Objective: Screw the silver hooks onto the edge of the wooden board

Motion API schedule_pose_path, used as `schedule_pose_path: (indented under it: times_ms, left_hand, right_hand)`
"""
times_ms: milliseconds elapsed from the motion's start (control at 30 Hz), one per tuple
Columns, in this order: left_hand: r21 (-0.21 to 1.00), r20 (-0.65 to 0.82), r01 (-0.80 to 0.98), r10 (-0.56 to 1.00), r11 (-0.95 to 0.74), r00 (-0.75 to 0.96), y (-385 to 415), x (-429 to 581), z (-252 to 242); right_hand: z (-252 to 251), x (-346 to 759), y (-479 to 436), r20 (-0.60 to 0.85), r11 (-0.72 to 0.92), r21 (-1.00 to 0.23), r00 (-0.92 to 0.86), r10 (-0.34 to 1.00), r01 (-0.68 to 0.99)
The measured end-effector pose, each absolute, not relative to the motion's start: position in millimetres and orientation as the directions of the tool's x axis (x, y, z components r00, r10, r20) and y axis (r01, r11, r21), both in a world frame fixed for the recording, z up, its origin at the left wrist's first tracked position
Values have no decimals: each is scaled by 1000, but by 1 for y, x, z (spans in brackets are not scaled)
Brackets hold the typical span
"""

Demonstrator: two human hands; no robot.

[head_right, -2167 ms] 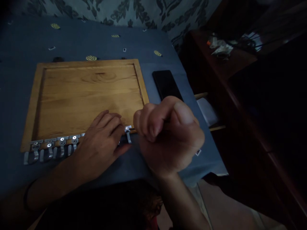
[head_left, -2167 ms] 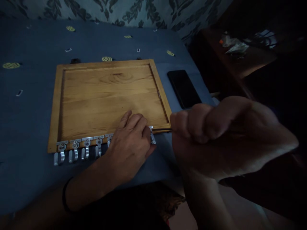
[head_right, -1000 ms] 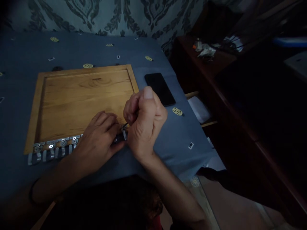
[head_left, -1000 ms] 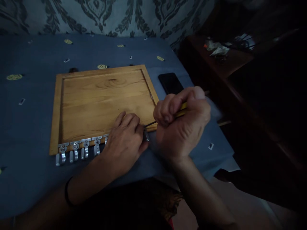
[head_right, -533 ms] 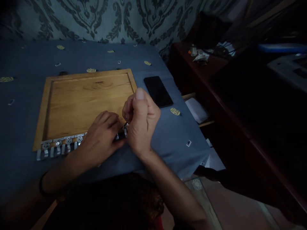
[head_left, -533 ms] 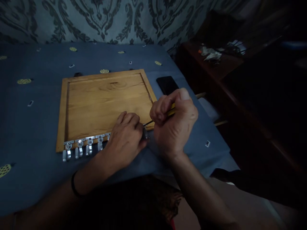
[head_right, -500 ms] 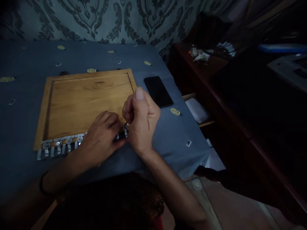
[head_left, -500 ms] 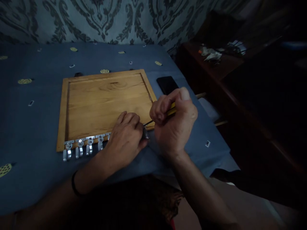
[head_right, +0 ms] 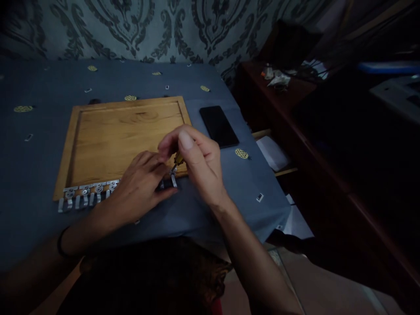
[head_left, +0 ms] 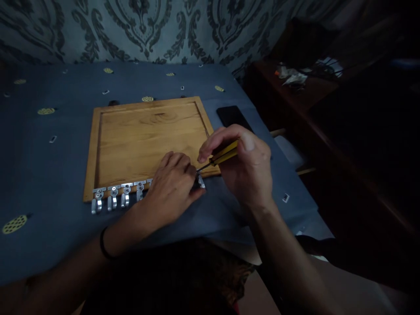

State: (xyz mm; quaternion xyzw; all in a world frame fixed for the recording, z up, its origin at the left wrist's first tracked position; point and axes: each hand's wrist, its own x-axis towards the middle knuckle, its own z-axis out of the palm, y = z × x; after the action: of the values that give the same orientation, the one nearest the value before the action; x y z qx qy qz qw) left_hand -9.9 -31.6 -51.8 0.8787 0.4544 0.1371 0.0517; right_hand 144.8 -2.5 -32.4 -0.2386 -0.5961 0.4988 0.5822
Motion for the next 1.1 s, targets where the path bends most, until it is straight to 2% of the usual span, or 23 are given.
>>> schedule_pose_path:
  times_ms: [100, 167, 267, 400, 500, 667, 1100]
  left_hand:
    - [233, 180, 783, 817, -576, 548, -31, -11, -51]
    - [242, 171, 789, 826, -564, 537, -31, -11, -50]
    - [254, 176, 797, 836, -549, 520, -32, -11, -50]
    - [266, 183, 794, 837, -547, 515, -33, -11, -51]
    - [252, 195, 794, 833, -553, 518, -33, -9, -51]
    - [220, 214, 806, 833, -550, 510, -33, -7, -51]
    - [267, 166, 793, 836, -548, 522, -30, -7, -49]
  right_hand:
    - [-27, 148, 7, 507, 430, -858, -326, 798, -280]
    - [-25, 148, 15, 492, 403, -869, -413, 767, -287]
    - [-23, 145, 26, 437, 273, -891, -522, 733, -362]
    - [-25, 140, 33, 429, 76, -843, -580, 693, -533]
    - [-25, 140, 34, 409, 45, -833, -560, 721, -551]
    - [-23, 142, 29, 397, 106, -833, -451, 800, -544]
    - [-25, 135, 13, 405, 225, -842, -299, 864, -490]
